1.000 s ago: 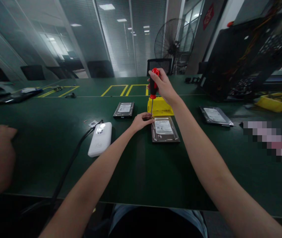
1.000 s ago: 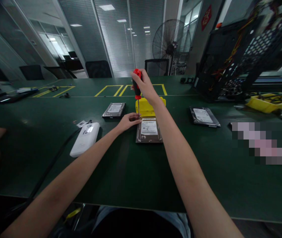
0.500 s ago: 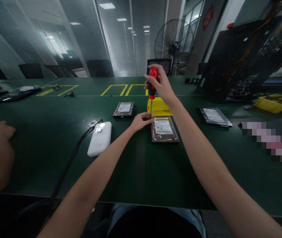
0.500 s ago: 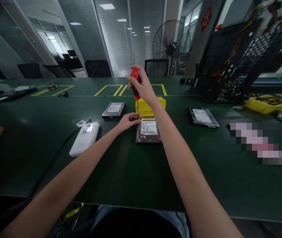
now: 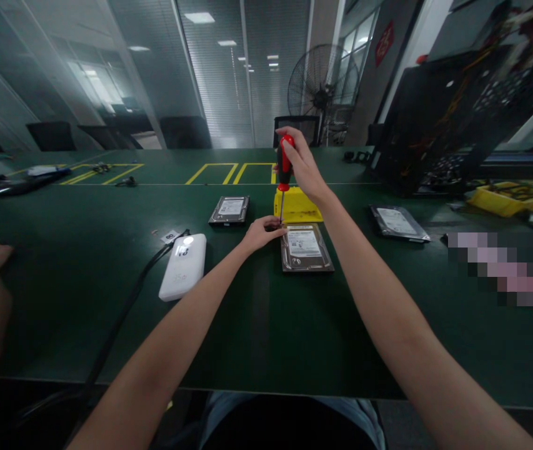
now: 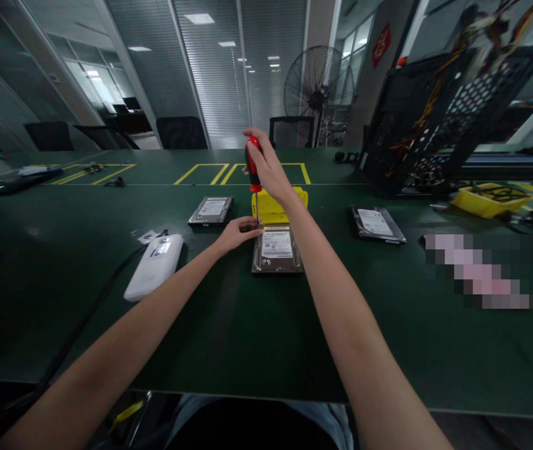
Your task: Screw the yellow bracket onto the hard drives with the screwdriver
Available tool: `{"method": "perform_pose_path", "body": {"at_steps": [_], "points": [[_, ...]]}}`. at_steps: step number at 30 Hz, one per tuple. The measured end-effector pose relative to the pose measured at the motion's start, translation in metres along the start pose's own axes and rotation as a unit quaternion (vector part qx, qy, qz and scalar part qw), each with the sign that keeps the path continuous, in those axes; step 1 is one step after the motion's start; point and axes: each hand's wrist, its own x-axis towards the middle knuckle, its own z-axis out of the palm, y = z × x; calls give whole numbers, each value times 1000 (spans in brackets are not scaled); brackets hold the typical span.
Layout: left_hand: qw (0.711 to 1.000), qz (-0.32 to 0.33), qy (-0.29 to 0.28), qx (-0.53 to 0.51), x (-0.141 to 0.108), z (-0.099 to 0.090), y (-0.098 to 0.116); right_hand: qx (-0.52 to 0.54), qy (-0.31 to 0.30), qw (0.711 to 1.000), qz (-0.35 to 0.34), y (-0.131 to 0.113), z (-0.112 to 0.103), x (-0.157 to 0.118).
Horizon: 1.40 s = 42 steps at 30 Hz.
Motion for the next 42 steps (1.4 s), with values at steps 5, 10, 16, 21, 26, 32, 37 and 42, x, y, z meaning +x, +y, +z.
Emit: {"method": "perform_pose_path", "body": {"at_steps": [5,10,16,21,26,32,37,42], "points": [[1000,-5,7,-1,-1,-1,2,-26,5,999,-21,-1,-2,2],[1000,-1,3,5,-1,-2,1,-55,23,997,-53,4,-2,3],[1000,3,4,7,-1,-2,1,-58,32,996,-53,1,-2,1],[1000,-3,2,3,-2,-2,4,-64,37,995,-61,1,-3,3],[1000,-6,3,-4,-2,-1,3,-61,27,997,-44,0,-2,2],[1000,-4,3,-1,-1,-2,0,-34,19,998,-49,-2,0,2],[1000,-3,2,-1,-1,-2,-2,-9,9,999,-34,1,1,4],[1000,4,-1,5,0,-2,-5,33,19,999,-4,1,2,5]]}}
